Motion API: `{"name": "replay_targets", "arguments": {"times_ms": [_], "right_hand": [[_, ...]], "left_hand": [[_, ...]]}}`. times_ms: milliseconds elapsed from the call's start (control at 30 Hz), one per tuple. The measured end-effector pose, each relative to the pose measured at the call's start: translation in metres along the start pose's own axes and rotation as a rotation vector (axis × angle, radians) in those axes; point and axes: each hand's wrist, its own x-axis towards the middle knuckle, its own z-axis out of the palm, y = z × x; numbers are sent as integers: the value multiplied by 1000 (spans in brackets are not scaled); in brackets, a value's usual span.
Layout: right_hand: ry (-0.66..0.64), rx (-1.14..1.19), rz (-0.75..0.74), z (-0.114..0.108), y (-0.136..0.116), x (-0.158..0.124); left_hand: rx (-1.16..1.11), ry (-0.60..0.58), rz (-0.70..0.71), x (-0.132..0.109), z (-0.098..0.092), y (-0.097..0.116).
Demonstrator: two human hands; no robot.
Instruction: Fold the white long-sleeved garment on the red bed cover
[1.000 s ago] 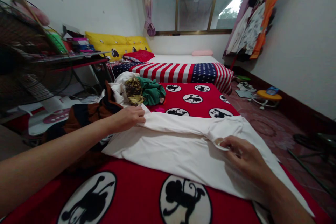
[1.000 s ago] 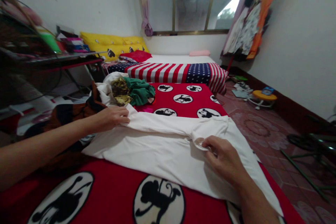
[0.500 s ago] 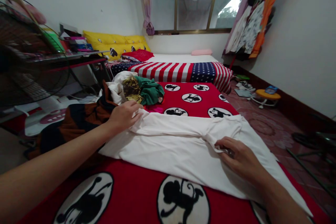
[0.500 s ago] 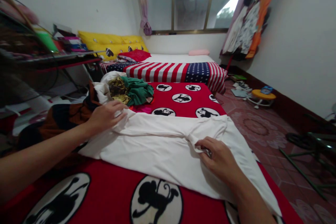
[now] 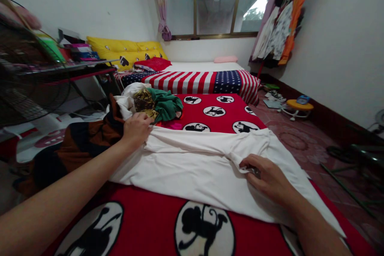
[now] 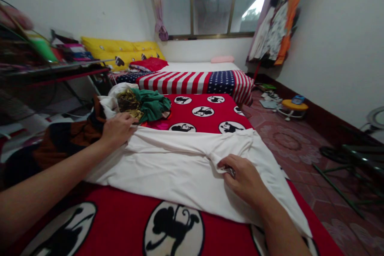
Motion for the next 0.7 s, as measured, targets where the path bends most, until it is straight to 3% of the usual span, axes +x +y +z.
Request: {"name": "replay_targets", "arguments": {"times_ms": [100,267,400,533,633,700], "right_hand": [[14,40,55,-1,-3,-2],[59,55,37,-5,-2,-6],[81,-18,3,-14,-1,-9],[88,55,88,-21,-2,-10],[234,119,174,-24,3,-9],[397,131,272,-25,11,-9]], "left_hand": [[-62,68,168,-1,-9,31],[-244,-258,380,-24,-21,74],[-210,-305,375,-41,-14,68],[-248,-347,346,-42,-6,54],[-361,-311,364,-38,-6,63],[-502,-268,387,-37,-8,83]]}}
